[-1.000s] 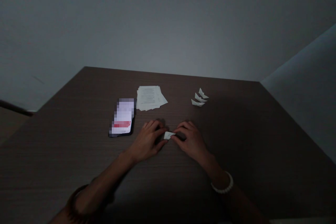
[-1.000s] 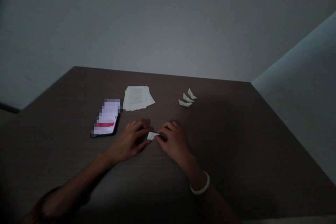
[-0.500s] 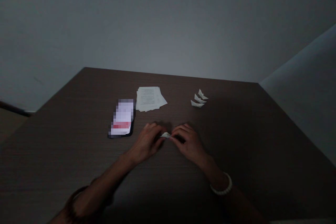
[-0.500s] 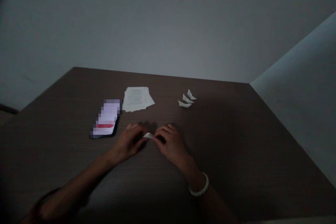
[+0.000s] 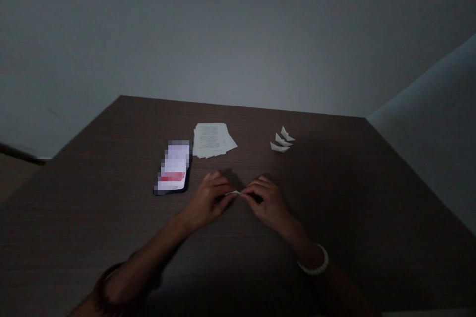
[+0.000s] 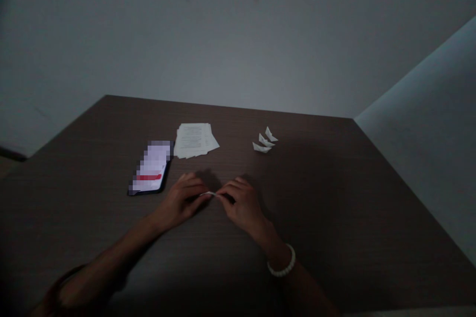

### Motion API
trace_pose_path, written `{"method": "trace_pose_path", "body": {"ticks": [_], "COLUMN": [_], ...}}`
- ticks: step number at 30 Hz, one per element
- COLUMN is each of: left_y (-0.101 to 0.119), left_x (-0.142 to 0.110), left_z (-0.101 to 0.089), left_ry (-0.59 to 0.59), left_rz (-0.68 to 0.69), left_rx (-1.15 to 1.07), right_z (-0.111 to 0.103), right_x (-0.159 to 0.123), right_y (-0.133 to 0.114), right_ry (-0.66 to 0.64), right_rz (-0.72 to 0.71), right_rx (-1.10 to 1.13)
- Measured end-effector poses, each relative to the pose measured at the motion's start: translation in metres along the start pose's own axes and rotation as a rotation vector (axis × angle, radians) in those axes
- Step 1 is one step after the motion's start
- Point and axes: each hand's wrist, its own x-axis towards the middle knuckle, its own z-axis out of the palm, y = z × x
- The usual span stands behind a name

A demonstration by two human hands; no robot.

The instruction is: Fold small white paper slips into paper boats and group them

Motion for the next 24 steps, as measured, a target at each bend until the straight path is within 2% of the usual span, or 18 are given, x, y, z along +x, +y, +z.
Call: {"method": "trace_pose_path", "body": {"ticks": [6,11,18,24], "left_y": [0.0002,-0.0045,-0.0058,-0.0014], "left_x": [0.0005,-0.0013,-0.0045,-0.0006], "left_z": [-0.0019,0.0038,0.0058,0.0011], "left_ry": [0.005,0.031,0.086,0.106], "left_rz": [0.036,0.029,0.006,-0.021], "left_rx": [0.035,-0.046,-0.073,-0.117], "right_z": [0.0005,-0.0017,-0.0001,0.001], "right_x": [0.0017,0.0029,-0.0012,-0.0014], "right_y": [-0.0039,-0.0044,0.0016,0.0004], "right_ry": [0.003,0.028,0.118,0.074], "right_rz": [-0.007,0.027,0.201,0.169], "right_rx": [0.009,0.02,0.057,0.077]}}
